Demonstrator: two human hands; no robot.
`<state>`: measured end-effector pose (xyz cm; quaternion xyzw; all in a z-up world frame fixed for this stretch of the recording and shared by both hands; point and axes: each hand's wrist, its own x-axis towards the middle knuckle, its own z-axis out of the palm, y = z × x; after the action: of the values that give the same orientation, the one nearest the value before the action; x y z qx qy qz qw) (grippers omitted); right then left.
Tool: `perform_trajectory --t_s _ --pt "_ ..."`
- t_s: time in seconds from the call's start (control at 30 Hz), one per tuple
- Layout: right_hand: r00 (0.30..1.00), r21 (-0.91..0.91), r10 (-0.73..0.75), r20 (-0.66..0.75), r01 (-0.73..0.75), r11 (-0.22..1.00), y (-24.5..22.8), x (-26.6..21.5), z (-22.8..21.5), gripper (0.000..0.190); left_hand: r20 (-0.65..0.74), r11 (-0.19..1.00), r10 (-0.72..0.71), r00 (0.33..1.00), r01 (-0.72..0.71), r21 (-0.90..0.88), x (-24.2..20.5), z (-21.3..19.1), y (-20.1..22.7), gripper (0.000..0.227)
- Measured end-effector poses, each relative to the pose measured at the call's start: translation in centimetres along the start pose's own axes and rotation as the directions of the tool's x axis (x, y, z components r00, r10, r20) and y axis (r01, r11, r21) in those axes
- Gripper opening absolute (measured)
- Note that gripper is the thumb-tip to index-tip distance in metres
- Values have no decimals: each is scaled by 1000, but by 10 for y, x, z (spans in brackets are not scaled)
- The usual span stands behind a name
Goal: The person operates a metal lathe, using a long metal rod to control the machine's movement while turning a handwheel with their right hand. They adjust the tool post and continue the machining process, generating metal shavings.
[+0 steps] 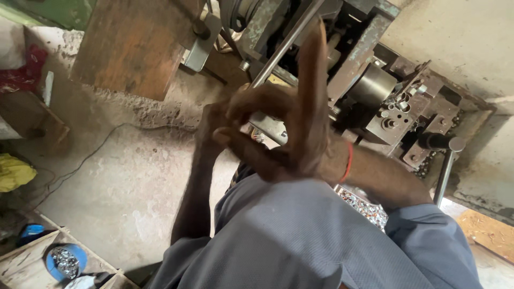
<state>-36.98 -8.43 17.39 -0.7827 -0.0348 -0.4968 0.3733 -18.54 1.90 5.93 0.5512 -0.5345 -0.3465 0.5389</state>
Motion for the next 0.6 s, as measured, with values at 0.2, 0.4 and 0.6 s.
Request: perform_trajectory --t_s 0.2,0.4,0.6 --pt "966 -77 -223 131 234 969 6 15 7 49 -126 872 -487 864 489 -14 1 15 33 40" --pt "931 -62 -312 190 328 942 -1 26 23 32 -160 968 -220 962 195 -160 9 17 52 28" --pt "741 -174 -637 213 670 722 18 23 17 25 -167 836 -454 875 484 261 11 17 34 21"
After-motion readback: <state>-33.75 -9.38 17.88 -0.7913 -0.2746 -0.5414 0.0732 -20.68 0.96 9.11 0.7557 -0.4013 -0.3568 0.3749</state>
